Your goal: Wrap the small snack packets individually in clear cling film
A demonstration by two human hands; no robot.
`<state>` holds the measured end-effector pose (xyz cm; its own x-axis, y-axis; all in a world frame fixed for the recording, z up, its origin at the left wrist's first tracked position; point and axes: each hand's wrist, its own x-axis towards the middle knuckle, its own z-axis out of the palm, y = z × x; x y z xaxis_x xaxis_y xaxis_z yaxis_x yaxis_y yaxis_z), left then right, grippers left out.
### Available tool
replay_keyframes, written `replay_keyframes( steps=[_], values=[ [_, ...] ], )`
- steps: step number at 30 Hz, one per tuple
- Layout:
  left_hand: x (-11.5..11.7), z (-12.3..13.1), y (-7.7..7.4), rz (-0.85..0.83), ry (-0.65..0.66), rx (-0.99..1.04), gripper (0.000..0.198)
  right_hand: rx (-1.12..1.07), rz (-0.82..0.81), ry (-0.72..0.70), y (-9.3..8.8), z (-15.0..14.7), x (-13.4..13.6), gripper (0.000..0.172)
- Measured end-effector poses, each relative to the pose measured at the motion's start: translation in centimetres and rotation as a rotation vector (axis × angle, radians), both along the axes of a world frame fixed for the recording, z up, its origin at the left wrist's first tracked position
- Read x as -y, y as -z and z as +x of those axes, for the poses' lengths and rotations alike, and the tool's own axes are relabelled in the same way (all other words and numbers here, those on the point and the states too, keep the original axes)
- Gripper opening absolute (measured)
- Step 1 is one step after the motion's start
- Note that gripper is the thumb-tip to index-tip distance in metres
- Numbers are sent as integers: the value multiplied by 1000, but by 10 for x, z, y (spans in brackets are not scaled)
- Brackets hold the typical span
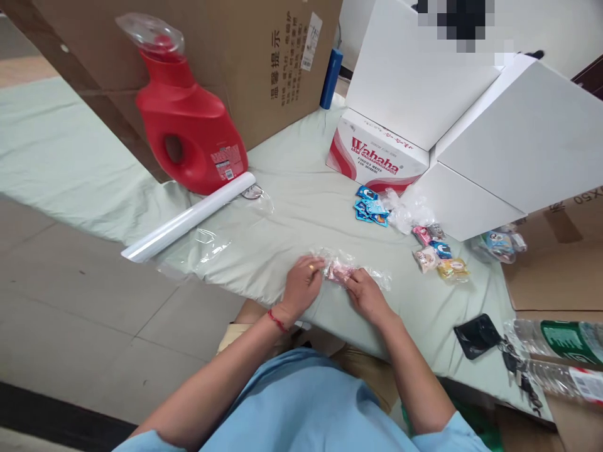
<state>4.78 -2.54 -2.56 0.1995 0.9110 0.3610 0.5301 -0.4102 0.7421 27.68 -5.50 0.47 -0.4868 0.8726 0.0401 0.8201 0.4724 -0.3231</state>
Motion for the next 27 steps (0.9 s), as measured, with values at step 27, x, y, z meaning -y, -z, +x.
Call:
replay_keyframes(
  steps=[27],
  values=[
    [9, 57, -52, -136, 163, -172, 28, -425, -82, 111, 6, -1, 15, 31]
  ],
)
